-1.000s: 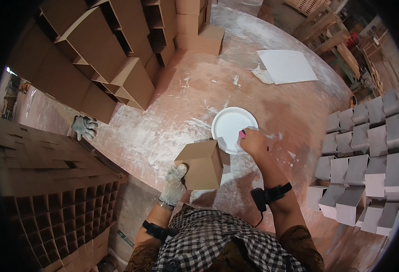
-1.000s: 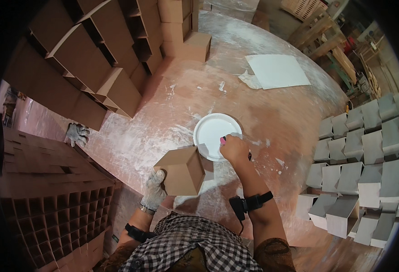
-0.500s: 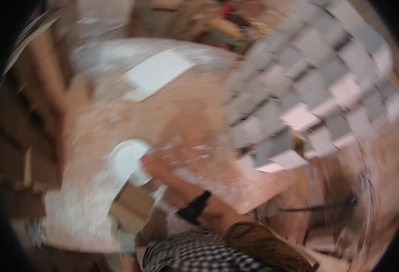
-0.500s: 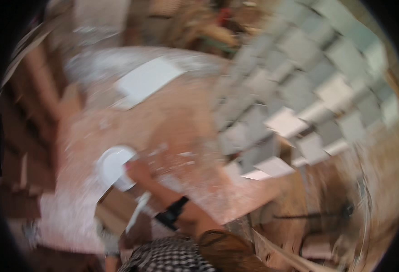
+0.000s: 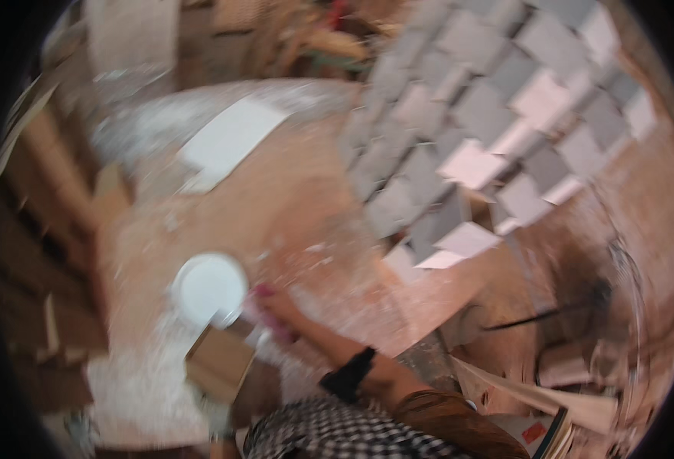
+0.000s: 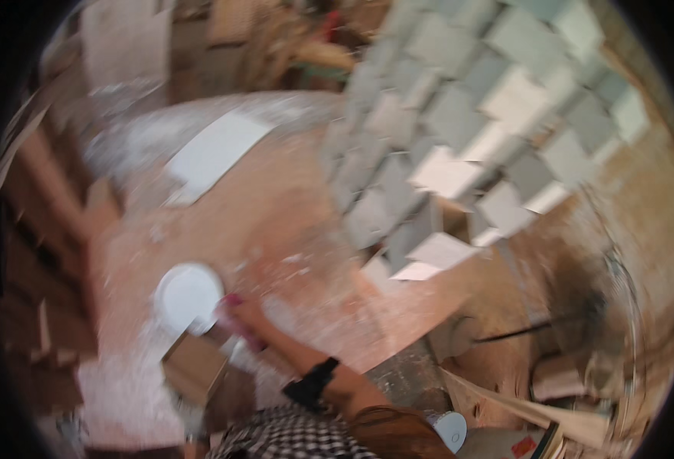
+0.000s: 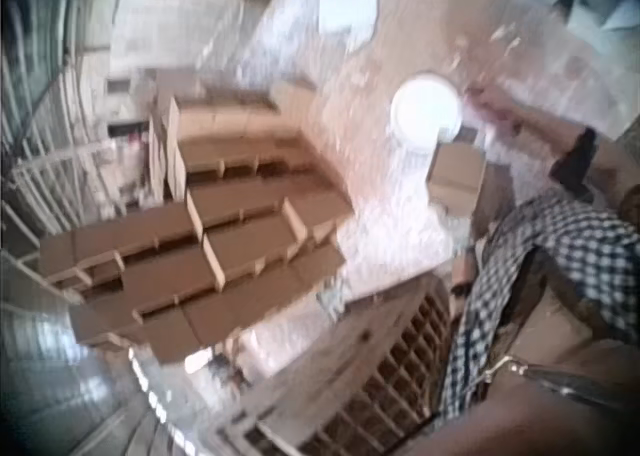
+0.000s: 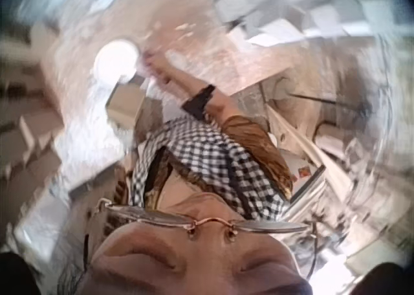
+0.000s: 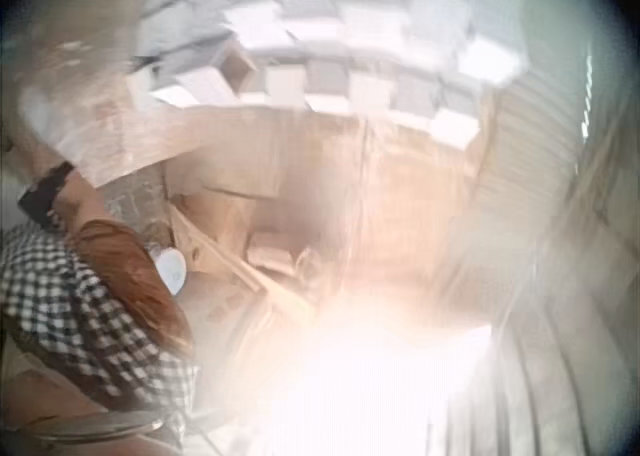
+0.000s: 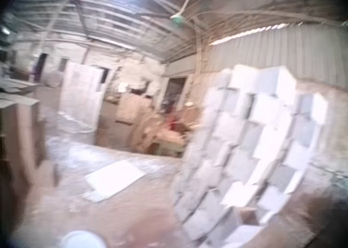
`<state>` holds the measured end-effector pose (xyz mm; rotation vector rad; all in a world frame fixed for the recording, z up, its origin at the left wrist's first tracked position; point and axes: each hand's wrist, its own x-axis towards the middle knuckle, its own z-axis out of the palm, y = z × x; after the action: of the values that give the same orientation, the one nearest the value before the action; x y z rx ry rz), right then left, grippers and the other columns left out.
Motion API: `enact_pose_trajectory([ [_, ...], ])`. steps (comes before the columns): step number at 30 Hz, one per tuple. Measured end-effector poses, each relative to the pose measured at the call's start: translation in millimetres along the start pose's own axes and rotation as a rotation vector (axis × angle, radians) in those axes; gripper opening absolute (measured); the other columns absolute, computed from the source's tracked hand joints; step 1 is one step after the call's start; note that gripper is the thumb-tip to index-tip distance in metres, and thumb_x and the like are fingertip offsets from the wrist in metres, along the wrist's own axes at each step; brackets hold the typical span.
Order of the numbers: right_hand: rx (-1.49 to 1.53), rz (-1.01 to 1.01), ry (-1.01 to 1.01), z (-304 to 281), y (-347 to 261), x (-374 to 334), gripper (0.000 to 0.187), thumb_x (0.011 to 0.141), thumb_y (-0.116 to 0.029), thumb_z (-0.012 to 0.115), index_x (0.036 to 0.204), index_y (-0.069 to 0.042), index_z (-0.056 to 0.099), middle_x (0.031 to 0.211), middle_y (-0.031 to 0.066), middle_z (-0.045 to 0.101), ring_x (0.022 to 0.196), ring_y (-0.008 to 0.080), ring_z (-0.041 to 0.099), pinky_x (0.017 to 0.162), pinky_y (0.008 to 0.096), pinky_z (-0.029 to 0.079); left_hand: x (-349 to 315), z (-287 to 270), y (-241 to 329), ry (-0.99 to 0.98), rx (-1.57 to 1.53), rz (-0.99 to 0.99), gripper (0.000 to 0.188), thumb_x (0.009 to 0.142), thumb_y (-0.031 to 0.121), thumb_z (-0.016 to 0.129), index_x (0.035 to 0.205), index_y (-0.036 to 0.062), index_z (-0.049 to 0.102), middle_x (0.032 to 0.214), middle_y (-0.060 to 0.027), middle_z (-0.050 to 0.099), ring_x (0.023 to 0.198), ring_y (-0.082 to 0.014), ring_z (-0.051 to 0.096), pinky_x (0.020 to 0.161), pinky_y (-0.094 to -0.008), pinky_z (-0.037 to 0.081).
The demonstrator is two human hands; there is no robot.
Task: Applying white paint or primer to the surfaces and edges of a small wooden box using a sponge or cloth.
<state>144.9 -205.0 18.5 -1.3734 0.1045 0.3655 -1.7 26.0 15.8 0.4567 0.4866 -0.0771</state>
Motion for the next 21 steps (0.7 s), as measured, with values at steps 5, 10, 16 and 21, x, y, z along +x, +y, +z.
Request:
enact_pose_trajectory([
  [5,-0.035,0.139,0.08,26.4,-49.9,-45.7,0.025,0.078,-0.003,0.056,0.102,0.001,0.06,0.084,0.0064,0.062,0.072,0.0148,0.058,0.062,0.0273,0.049,-17.7,-14.4,7.4,-0.056,-0.093,-0.037,0.057,0.091,0.041,0.048,0.133,0.0037,0.037,0.134,-0.0143,0.043,0.124,-0.0304,0.041,0.104,-0.0486,0.032],
  [10,-0.346,-0.004,-0.132,48.0,-70.2,-66.7,0.02,0.08,-0.01,0.061,0.096,0.001,0.062,0.082,0.0058,0.064,0.074,0.0111,0.057,0.066,0.026,0.046,-26.1,-17.5,5.9,-0.071,-0.171,-0.025,0.056,0.09,0.039,0.049,0.132,0.0029,0.038,0.133,-0.0149,0.043,0.124,-0.0307,0.04,0.104,-0.0494,0.033],
  [16,-1.068,-0.278,-0.332,81.7,-82.1,-73.9,0.021,0.073,-0.017,0.062,0.092,-0.008,0.063,0.081,0.0154,0.063,0.074,0.0303,0.062,0.067,0.0376,0.048,-26.3,-7.5,8.1,-0.107,-0.264,-0.022,0.053,0.091,0.031,0.052,0.132,0.001,0.036,0.132,-0.0177,0.042,0.123,-0.0329,0.041,0.102,-0.0525,0.036],
  [21,-1.269,-0.33,-0.171,88.3,-65.1,-61.5,0.021,0.071,-0.018,0.058,0.09,-0.009,0.061,0.08,0.0162,0.062,0.076,0.0346,0.06,0.067,0.042,0.048,-27.0,1.7,3.7,-0.077,-0.215,0.013,0.055,0.09,0.03,0.053,0.133,0.0014,0.034,0.133,-0.0184,0.041,0.121,-0.0322,0.043,0.1,-0.0513,0.039],
])
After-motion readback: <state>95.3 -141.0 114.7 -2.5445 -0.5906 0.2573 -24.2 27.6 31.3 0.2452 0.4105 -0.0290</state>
